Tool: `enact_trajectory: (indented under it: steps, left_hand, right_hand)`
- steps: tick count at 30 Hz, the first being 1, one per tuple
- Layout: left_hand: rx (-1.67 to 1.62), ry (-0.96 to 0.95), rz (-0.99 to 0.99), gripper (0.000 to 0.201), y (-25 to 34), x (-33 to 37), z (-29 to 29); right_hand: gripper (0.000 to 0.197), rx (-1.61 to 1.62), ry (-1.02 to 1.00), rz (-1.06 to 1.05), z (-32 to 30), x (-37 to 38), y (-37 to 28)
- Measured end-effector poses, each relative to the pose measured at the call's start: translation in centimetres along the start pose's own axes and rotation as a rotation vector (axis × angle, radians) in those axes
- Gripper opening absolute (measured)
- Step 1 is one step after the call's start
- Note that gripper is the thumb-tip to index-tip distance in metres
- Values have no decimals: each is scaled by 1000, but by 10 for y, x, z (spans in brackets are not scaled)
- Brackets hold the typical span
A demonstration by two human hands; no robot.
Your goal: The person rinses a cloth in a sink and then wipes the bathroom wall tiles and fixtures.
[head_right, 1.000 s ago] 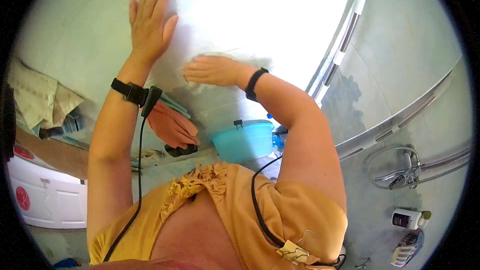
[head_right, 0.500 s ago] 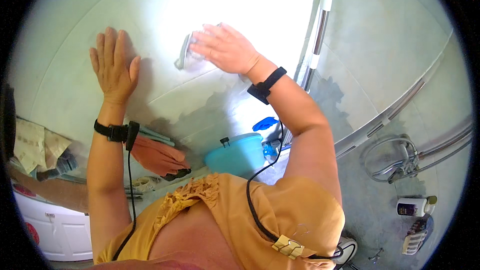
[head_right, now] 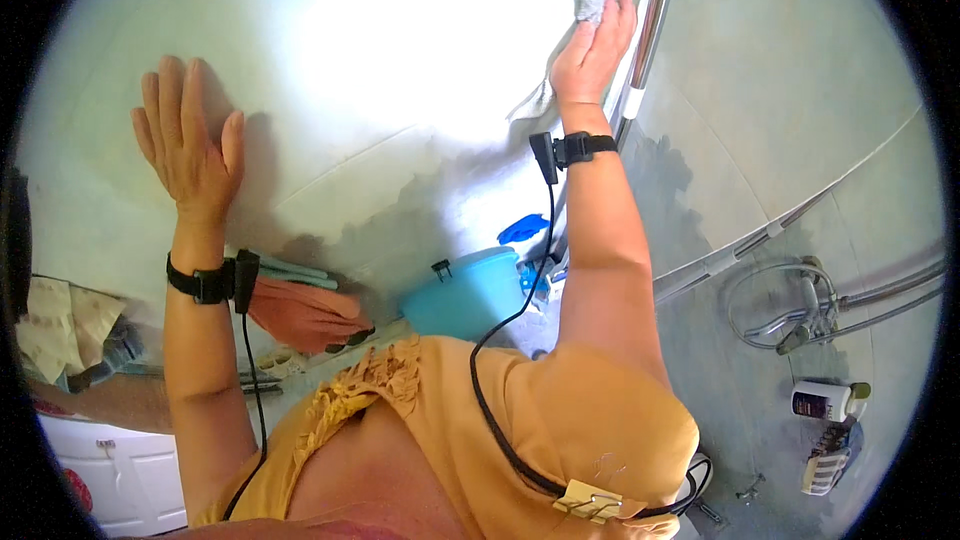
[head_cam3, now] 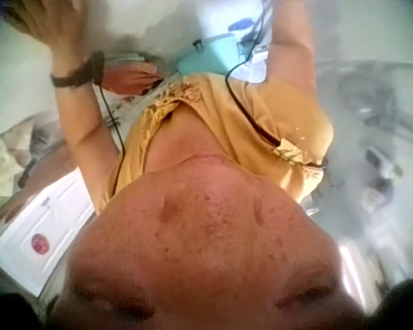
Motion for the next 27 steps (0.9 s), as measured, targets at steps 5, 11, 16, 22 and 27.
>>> enact_trajectory:
  steps: [5, 11, 16, 22, 27]
  left_hand:
    - [-15, -12, -3, 59, -4, 0, 5]
    - [9, 68, 41, 58, -2, -1, 0]
    - [13, 59, 77, 63, 5, 5, -4]
    - [33, -61, 33, 65, 10, 1, -5]
    - [-141, 40, 25, 65, 0, -4, -7]
  right_hand:
    - [55, 12, -36, 460, 13, -80, 37]
    - [55, 103, 103, 875, 37, -213, 26]
    - [51, 293, 246, 1324, 71, -311, 11]
    - [51, -563, -279, 705, 97, -205, -105]
    - [46, 43, -129, 305, 91, -119, -244]
Point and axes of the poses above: each hand's wrist, its own x-axis towards the middle knuckle, its own z-axis out of the palm, y = z × x, the point moved 10 cm from there along x, towards the middle knuckle, and after that the axes turned 14 degrees about -y, right-handed, at the moved point
